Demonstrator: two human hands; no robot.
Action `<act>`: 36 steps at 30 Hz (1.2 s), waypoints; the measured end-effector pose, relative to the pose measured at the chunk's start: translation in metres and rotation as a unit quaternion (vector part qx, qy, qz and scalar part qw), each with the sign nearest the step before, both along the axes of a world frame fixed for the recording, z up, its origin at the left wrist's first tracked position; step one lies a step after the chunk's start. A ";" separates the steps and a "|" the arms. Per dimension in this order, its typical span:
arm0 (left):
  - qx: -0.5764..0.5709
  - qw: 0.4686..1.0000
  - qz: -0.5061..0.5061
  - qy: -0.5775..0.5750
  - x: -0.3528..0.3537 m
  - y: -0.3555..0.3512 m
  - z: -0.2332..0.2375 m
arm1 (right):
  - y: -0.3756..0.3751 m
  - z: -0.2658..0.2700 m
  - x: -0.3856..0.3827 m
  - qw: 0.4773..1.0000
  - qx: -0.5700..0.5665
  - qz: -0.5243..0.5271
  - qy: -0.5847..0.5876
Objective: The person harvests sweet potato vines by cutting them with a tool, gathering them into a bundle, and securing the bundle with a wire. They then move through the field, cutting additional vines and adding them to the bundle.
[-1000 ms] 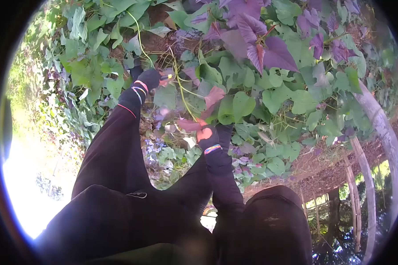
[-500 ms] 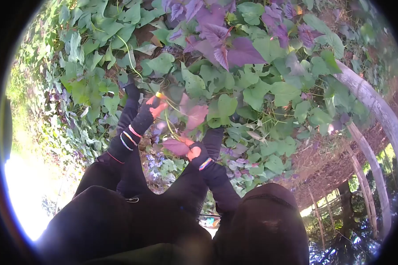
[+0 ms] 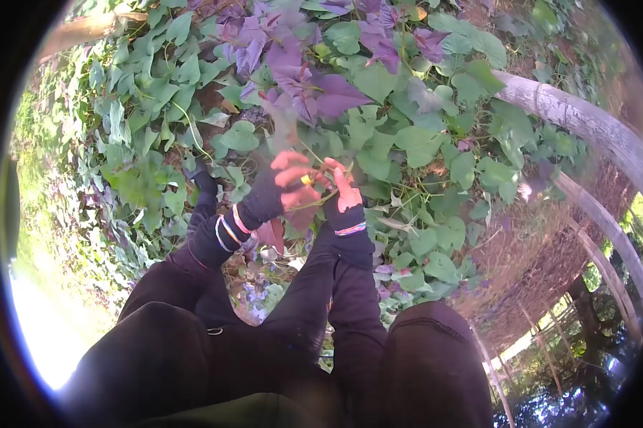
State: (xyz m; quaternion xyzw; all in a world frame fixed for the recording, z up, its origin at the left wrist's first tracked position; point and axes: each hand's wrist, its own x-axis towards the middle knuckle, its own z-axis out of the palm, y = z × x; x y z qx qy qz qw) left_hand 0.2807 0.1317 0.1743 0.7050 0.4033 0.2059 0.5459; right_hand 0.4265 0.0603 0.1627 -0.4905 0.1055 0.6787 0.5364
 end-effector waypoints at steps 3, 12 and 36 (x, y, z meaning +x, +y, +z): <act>0.251 0.957 0.079 0.123 0.027 0.062 -0.026 | -0.011 0.000 0.023 0.997 -0.022 0.027 -0.072; 0.156 0.987 -0.012 0.038 0.038 0.042 -0.044 | -0.046 -0.050 0.035 0.992 -0.086 0.096 0.004; 0.041 0.835 -0.318 0.448 0.059 0.018 -0.203 | -0.132 -0.077 -0.058 0.942 -0.176 0.141 -0.247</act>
